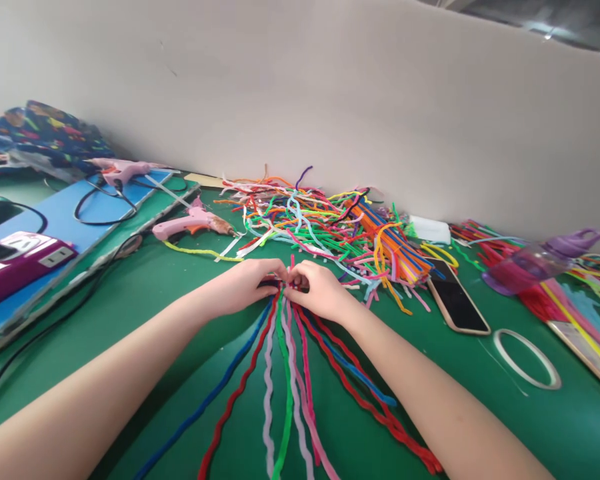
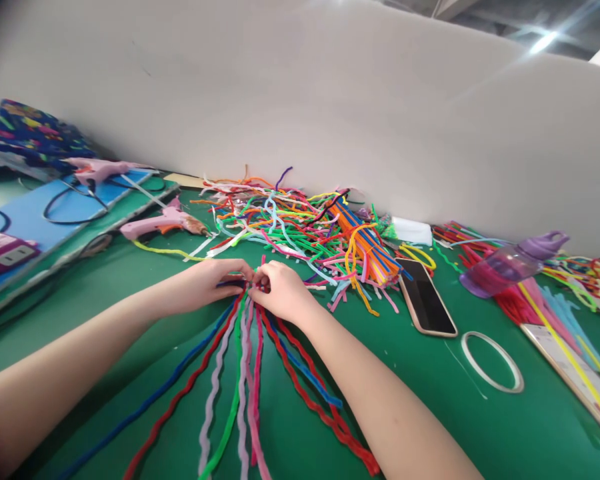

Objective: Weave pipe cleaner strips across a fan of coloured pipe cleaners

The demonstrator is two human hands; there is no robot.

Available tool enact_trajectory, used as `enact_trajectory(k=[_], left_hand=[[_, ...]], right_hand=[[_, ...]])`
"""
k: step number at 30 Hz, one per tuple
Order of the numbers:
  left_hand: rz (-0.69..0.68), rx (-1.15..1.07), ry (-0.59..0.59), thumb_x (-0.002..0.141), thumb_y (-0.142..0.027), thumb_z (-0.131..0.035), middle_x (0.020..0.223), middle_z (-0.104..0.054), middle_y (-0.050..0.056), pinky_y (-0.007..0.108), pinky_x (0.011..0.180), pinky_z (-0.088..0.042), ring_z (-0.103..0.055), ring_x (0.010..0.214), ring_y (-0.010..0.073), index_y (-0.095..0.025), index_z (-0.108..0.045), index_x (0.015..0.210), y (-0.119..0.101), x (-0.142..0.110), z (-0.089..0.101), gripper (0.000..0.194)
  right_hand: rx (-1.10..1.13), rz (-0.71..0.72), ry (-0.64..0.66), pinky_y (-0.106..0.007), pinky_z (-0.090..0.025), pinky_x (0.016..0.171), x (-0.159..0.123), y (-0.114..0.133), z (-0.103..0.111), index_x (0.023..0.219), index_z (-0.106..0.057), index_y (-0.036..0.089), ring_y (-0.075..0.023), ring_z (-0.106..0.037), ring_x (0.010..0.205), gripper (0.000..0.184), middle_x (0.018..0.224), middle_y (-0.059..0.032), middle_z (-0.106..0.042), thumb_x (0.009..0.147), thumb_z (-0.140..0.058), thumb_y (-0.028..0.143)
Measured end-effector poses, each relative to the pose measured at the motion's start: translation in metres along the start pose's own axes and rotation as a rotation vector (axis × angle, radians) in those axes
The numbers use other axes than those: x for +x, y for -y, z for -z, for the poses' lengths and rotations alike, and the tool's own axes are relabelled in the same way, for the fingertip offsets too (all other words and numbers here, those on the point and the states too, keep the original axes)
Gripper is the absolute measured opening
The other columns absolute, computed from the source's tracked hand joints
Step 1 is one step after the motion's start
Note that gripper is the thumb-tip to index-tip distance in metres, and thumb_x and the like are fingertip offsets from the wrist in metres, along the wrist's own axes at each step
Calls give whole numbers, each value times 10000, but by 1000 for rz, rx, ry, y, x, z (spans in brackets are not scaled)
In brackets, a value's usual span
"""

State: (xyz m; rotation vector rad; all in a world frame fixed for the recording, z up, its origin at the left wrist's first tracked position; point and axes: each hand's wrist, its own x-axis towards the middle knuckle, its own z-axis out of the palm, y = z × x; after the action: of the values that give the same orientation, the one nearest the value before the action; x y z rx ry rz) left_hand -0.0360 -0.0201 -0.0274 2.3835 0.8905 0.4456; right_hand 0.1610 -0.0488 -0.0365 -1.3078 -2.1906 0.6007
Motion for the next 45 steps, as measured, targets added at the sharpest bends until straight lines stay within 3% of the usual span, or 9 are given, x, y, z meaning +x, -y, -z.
enact_trajectory(k=[8, 14, 19, 24, 32, 37, 41, 45], left_hand=[[-22, -79, 53, 854, -341, -515, 1057, -668, 19, 297, 892, -487, -617, 979, 168, -231, -595, 1025, 6, 1, 5, 218], [-24, -124, 55, 837, -379, -541, 1036, -677, 27, 294, 876, -498, -627, 936, 165, -219, -614, 1024, 10, 1, 5, 257], [-15, -19, 9, 839, -390, -536, 981, -695, 11, 264, 820, -488, -631, 885, 160, -226, -640, 976, 9, 3, 3, 239], [-16, 69, -21, 817, -363, -556, 916, -710, -9, 231, 758, -462, -638, 828, 155, -244, -673, 937, 10, 5, 0, 205], [11, 149, -80, 759, -289, -534, 748, -695, -25, 208, 663, -431, -620, 701, 136, -224, -653, 754, 6, 7, -4, 136], [26, 124, -88, 789, -343, -537, 796, -698, -15, 222, 702, -443, -625, 748, 149, -226, -662, 811, 2, 5, -3, 172], [54, 96, -43, 743, -426, -613, 857, -694, -14, 234, 705, -459, -628, 778, 164, -237, -651, 902, -2, 2, 0, 249], [55, 43, 9, 746, -426, -622, 902, -692, -18, 236, 741, -464, -629, 825, 163, -235, -635, 916, -4, 1, 6, 256]], right_hand=[[100, -2, 112, -221, -424, 661, 3, -3, 8, 873, -634, 144, -98, -521, 689, 120, 774, 20, -536, 764, -684, 136], [88, -11, 123, -219, -430, 660, 4, -1, 8, 879, -647, 148, -100, -534, 686, 116, 769, 16, -561, 772, -690, 141], [-184, 40, 60, -250, -425, 741, 2, 7, 6, 851, -668, 146, -139, -569, 793, 57, 823, -29, -612, 849, -614, 162], [-436, 105, 121, -269, -427, 818, 1, 13, 5, 929, -681, 142, -180, -583, 934, 135, 912, -75, -649, 905, -567, 211], [-681, 229, 158, -273, -443, 768, 0, 18, 4, 977, -654, 135, -190, -566, 910, 212, 921, -97, -633, 958, -448, 183], [-497, 181, 107, -261, -429, 801, 1, 12, 5, 935, -663, 143, -170, -570, 911, 187, 902, -79, -631, 943, -482, 186], [-203, 62, 58, -226, -414, 666, 1, 8, 3, 849, -642, 149, -124, -549, 721, 68, 783, -13, -583, 829, -621, 211], [-101, 4, -15, -219, -381, 629, 1, 11, -2, 752, -585, 156, -113, -498, 677, 84, 724, 17, -520, 757, -654, 205]])
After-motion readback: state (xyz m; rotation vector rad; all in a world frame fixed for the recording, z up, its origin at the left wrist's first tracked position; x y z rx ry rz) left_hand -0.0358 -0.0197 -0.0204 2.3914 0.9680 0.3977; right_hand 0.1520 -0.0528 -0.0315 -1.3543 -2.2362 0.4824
